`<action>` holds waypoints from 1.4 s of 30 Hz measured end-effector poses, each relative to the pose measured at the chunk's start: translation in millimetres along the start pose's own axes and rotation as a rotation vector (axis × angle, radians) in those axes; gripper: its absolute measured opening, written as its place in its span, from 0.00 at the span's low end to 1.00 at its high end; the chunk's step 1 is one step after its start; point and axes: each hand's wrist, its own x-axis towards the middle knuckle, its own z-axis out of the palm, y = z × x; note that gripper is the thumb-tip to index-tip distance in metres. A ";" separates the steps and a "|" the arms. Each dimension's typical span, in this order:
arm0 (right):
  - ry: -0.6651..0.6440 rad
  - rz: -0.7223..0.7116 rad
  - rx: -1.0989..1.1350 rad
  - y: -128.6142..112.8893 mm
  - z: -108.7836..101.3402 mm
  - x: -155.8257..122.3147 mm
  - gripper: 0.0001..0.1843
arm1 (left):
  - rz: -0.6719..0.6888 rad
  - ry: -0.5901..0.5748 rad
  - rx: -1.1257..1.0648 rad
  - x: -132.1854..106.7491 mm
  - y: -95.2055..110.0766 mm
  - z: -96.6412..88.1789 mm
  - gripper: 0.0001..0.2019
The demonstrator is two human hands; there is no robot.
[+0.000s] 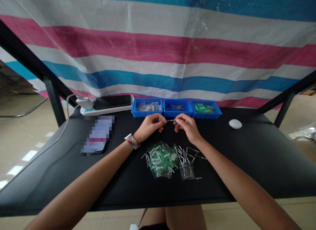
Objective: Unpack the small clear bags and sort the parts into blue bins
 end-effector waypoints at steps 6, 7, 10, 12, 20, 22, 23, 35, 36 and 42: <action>-0.032 -0.027 -0.096 -1.6 1.6 -1.8 0.18 | 0.015 0.011 -0.006 1.5 -2.4 0.4 0.15; -0.034 -0.031 -0.099 -1.4 2.2 -2.0 0.17 | 0.015 0.012 -0.011 1.8 -2.6 0.4 0.15; 0.002 -0.056 -0.087 -1.0 4.4 -2.5 0.17 | 0.009 0.015 -0.038 2.1 -2.4 1.1 0.16; 0.090 -0.119 -0.099 -2.0 4.9 -2.2 0.16 | -0.001 0.014 -0.062 1.9 -1.6 1.7 0.16; 0.476 -0.413 -0.520 -10.5 -19.8 13.7 0.12 | -0.033 -0.010 -0.126 0.8 -0.6 0.8 0.13; 0.462 -0.390 -0.653 -10.9 -27.0 16.3 0.14 | -0.032 -0.016 -0.125 0.9 -0.8 0.7 0.13; 0.447 -0.374 -0.682 -11.3 -29.2 16.4 0.15 | -0.032 -0.018 -0.126 1.0 -0.9 0.7 0.12; -0.706 0.179 -0.666 -54.0 -26.2 -12.4 0.07 | -0.021 -0.034 -0.087 0.3 2.4 1.0 0.12; -0.746 0.201 -0.704 -55.8 -25.9 -14.3 0.06 | -0.018 -0.036 -0.085 0.2 2.6 1.0 0.12; -0.744 0.207 -0.920 -58.6 -21.2 -18.6 0.04 | -0.017 -0.044 -0.082 -0.3 3.8 1.5 0.13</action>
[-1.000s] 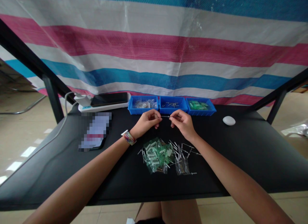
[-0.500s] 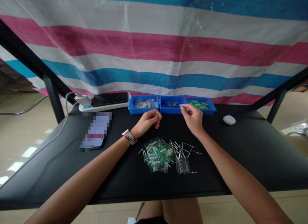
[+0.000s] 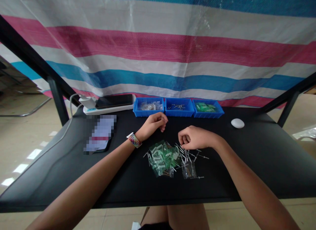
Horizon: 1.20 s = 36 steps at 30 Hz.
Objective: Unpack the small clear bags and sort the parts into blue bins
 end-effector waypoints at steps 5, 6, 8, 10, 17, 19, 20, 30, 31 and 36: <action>0.087 0.055 -0.070 -7.7 2.6 -0.8 0.05 | -0.010 0.001 0.004 0.1 0.6 0.5 0.14; 0.097 0.063 -0.076 -8.9 3.1 -1.1 0.05 | -0.010 0.001 0.004 0.1 0.8 0.6 0.14; 0.099 0.074 -0.075 -10.3 4.1 -1.5 0.03 | -0.012 0.001 0.005 0.1 1.0 0.8 0.14; 0.094 0.076 -0.068 -9.9 5.2 -1.1 0.04 | -0.013 0.001 0.006 0.0 0.9 0.9 0.14; 0.176 0.096 -0.078 -5.5 6.5 2.6 0.05 | -0.003 0.003 0.010 0.5 -1.6 0.6 0.13; 0.186 0.104 -0.078 -6.2 5.8 1.7 0.05 | -0.004 0.002 0.010 0.6 -1.3 0.7 0.13; 0.183 0.110 -0.080 -6.9 5.4 1.1 0.06 | -0.005 0.002 0.011 0.6 -1.0 0.9 0.13; 0.210 0.166 -0.117 -8.8 7.1 -0.1 0.07 | -0.002 -0.003 0.029 0.8 -2.0 1.1 0.12; 0.216 0.166 -0.116 -8.1 7.6 0.2 0.08 | -0.001 -0.003 0.031 0.9 -2.1 1.1 0.12; 0.242 0.124 -0.061 -1.5 8.9 3.8 0.07 | 0.002 -0.010 0.042 1.2 -2.2 0.6 0.12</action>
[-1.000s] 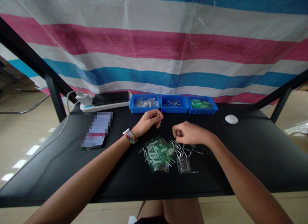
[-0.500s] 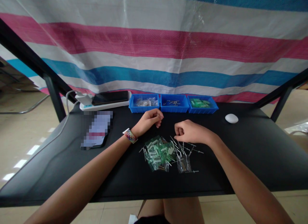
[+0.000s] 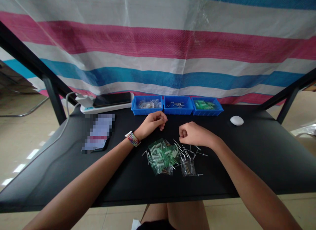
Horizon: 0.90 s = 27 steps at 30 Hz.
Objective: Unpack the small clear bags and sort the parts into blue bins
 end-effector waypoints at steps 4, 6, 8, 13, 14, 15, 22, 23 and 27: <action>0.021 -0.027 0.350 6.2 -0.4 6.7 0.04 | 0.005 -0.015 0.011 -0.4 -1.0 -0.5 0.11; 0.018 -0.033 0.602 8.5 -0.3 10.2 0.03 | 0.011 -0.034 0.031 -1.2 -0.7 -0.2 0.11; 0.051 -0.037 0.791 10.6 1.2 14.0 0.05 | 0.015 -0.066 0.067 -2.3 0.4 0.2 0.12; 0.159 -0.050 0.991 17.2 9.8 23.7 0.11 | 0.013 -0.138 0.161 -3.8 2.3 1.1 0.17; 0.165 -0.058 1.015 18.7 11.4 25.2 0.12 | 0.012 -0.144 0.173 -3.9 2.2 1.2 0.17; 0.171 -0.068 1.037 20.2 12.9 26.4 0.13 | 0.010 -0.148 0.180 -3.9 1.9 1.4 0.17; 0.239 -0.125 1.073 24.0 20.5 30.1 0.14 | -0.008 -0.152 0.146 -3.4 1.5 0.1 0.18; 0.252 -0.125 1.066 23.6 21.6 30.3 0.15 | -0.012 -0.151 0.136 -3.3 1.8 -0.3 0.18; 0.274 -0.116 1.043 21.4 24.0 30.6 0.16 | -0.015 -0.122 0.111 -3.2 2.8 -0.5 0.17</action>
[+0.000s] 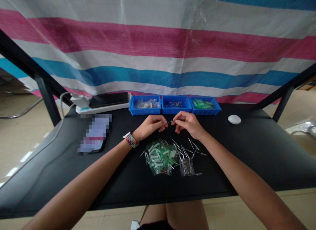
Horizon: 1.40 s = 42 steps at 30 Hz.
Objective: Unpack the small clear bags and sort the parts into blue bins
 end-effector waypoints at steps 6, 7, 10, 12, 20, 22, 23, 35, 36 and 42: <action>0.017 0.051 0.056 -3.4 0.5 0.6 0.17 | 0.038 0.111 0.011 0.6 -0.2 1.2 0.11; 0.024 0.054 0.060 -3.8 0.7 0.7 0.17 | 0.043 0.119 0.014 0.9 -0.7 1.3 0.11; 0.031 0.058 0.042 -3.7 1.6 0.8 0.20 | 0.052 0.123 0.019 1.9 -2.9 1.9 0.12; 0.018 0.060 0.020 -3.1 2.0 0.6 0.20 | 0.064 0.125 0.022 2.5 -4.7 2.3 0.12; 0.000 0.062 -0.005 -3.8 2.9 0.2 0.16 | 0.096 0.137 0.044 3.7 -8.8 1.6 0.11; 0.017 0.035 -0.014 -2.4 3.8 0.1 0.16 | 0.090 0.138 0.045 3.7 -7.8 1.5 0.12; 0.032 0.015 -0.019 -1.2 4.4 0.1 0.16 | 0.082 0.138 0.042 3.6 -7.0 1.5 0.12; 0.099 -0.111 -0.035 6.0 9.3 1.8 0.18 | 0.028 0.144 -0.002 2.0 -4.6 0.4 0.13; 0.085 -0.097 -0.035 5.4 9.0 2.0 0.18 | 0.034 0.146 0.002 2.0 -4.7 0.1 0.13; 0.031 0.005 -0.019 1.8 5.7 2.8 0.21 | 0.040 0.154 0.010 1.9 -3.4 -0.7 0.11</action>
